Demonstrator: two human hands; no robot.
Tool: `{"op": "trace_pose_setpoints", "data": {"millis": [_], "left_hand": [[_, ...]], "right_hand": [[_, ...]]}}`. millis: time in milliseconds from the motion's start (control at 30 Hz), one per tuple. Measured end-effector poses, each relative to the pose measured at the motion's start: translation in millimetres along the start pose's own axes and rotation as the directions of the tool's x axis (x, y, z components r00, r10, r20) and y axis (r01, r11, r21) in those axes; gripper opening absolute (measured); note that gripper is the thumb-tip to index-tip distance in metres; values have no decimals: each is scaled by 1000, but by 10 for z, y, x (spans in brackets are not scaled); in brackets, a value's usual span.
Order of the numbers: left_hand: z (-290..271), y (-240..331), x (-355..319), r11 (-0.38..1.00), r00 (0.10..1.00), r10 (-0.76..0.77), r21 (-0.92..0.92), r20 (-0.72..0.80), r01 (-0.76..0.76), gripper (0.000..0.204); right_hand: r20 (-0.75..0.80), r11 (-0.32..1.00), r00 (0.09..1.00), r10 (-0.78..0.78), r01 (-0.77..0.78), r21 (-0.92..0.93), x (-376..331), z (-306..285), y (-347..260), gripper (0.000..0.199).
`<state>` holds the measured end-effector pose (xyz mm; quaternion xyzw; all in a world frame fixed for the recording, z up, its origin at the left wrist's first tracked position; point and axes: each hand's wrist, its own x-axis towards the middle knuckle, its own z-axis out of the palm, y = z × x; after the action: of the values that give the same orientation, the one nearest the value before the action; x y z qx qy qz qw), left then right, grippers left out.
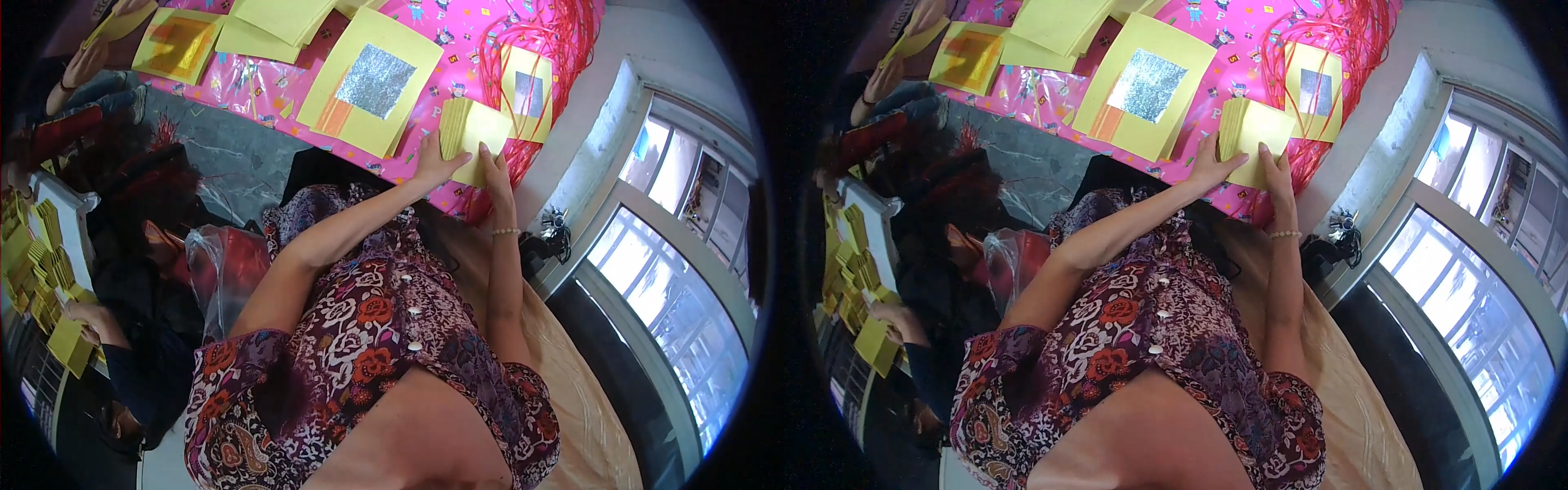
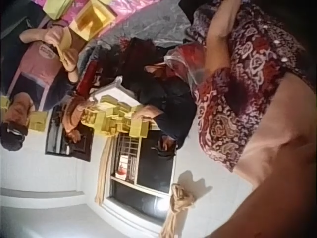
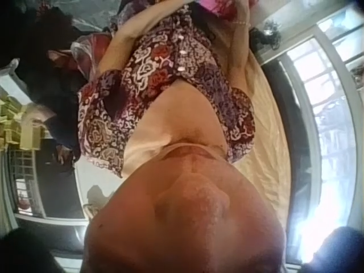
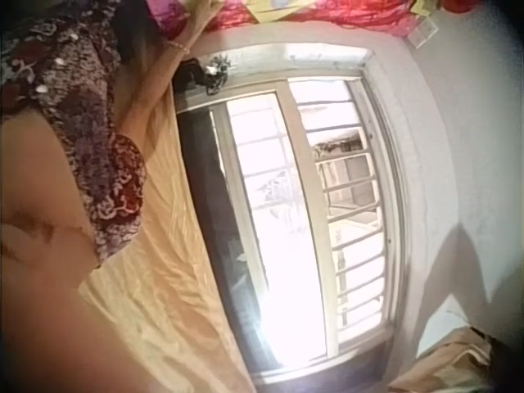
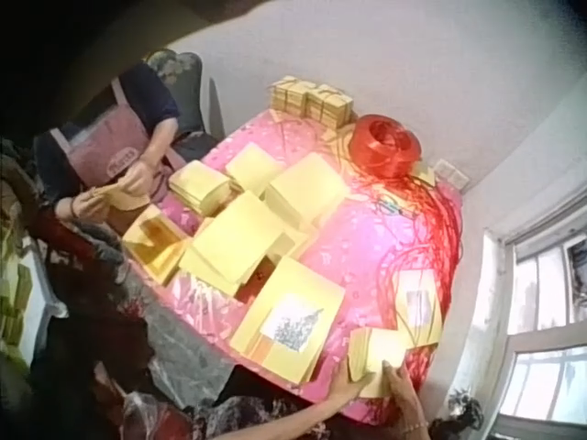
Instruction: Folding, stacking, and bundling yellow paper sheets with red string.
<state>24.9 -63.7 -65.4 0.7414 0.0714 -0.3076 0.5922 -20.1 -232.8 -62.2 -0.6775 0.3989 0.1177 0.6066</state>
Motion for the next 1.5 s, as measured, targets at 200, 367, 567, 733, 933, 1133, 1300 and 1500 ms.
{"op": "trace_pose_setpoints", "data": {"millis": [200,367,567,733,933,1133,1300,1500], "left_hand": [[-46,-17,213,984,980,-162,-58,119,170,104],[-2,184,255,956,950,-287,96,122,277,88],[107,-2,154,918,989,95,-394,110,-45,77],[-114,313,-30,906,925,374,-240,71,-348,75],[-352,509,-48,843,846,533,-78,-17,-533,72],[-453,651,-97,811,812,582,-53,-33,-583,72],[-568,682,-138,807,808,588,38,29,-589,69],[-590,692,-146,778,778,628,8,16,-628,75]], "right_hand": [[94,999,996,-7,4,33,-26,-38,-53,54],[73,999,997,-1,-2,37,-66,-133,-1,48],[115,997,992,-59,53,52,-355,-73,-224,48],[38,907,906,-421,420,34,-475,-101,-533,67],[-15,429,506,-862,714,-554,-831,43,-1370,66],[74,266,401,-913,723,-638,-976,243,-1497,38],[44,312,400,-915,773,-552,-1008,271,-1486,39],[82,303,420,-904,763,-571,-1052,282,-1573,41]]}}
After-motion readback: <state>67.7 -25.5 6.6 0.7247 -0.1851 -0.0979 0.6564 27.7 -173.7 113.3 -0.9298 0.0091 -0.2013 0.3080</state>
